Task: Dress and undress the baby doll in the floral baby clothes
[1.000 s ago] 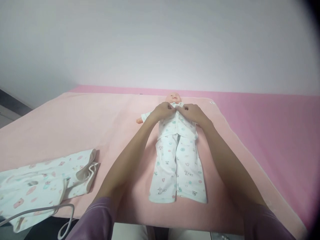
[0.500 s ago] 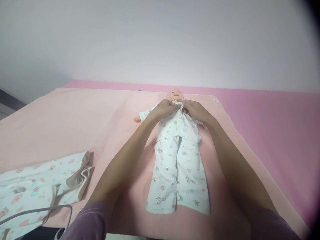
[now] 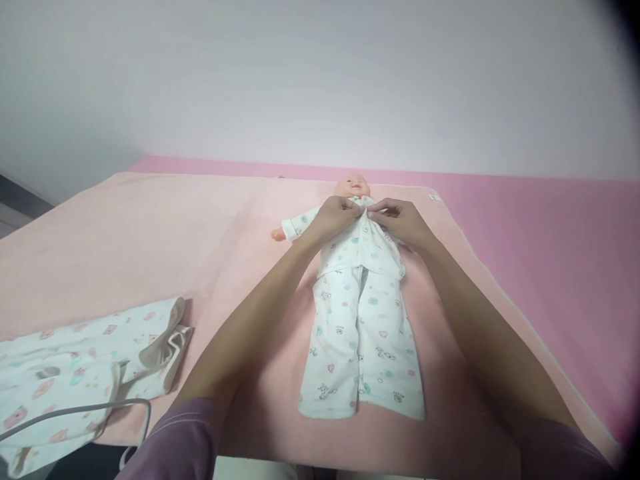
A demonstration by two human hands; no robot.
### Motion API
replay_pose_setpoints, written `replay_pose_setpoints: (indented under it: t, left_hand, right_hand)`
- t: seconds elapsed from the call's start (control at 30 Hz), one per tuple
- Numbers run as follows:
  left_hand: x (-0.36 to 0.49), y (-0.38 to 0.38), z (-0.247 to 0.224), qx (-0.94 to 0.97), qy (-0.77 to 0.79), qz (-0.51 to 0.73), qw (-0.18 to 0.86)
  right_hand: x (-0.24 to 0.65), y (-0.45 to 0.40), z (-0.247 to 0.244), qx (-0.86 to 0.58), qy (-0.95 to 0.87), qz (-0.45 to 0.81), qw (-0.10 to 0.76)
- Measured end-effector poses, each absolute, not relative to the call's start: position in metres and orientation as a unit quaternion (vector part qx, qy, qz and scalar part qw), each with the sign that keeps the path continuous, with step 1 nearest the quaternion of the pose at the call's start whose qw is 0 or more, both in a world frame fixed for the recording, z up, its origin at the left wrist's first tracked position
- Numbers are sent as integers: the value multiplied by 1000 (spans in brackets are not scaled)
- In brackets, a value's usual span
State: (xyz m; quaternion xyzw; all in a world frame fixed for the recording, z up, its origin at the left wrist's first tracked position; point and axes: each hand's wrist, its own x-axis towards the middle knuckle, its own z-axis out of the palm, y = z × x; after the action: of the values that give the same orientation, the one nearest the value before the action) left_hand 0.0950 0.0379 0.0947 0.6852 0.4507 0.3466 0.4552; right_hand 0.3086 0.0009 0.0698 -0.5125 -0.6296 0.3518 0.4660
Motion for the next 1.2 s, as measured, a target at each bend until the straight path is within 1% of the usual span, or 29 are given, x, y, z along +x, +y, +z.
replay_pose_setpoints:
  t: [0.1,0.33,0.47,0.67,0.87,1.03,1.2]
  left_hand:
    - [95,37,95,683,450,351,456]
    - [95,38,94,674,452,357,463]
    - [94,40,92,682,437,352,468]
    - [89,44,93,681,419,320,509]
    - [88,46,90,679,429,332,496]
    - [89,42,92,684,435,336,480]
    - [93,39,90,678,445,352,467]
  right_hand:
    - [307,2,66,-519,-613,336,492]
    - [301,-3,74,-543,-632,269,483]
    - [302,-1,72,-542,-624,293,481]
    - [306,1,69,-515,-619,335,489]
    - [308,0,72,-511,-613,355,488]
    - [308,2,66,-490,-599,375,511]
    - [307,8,58,-502,-563,388,530]
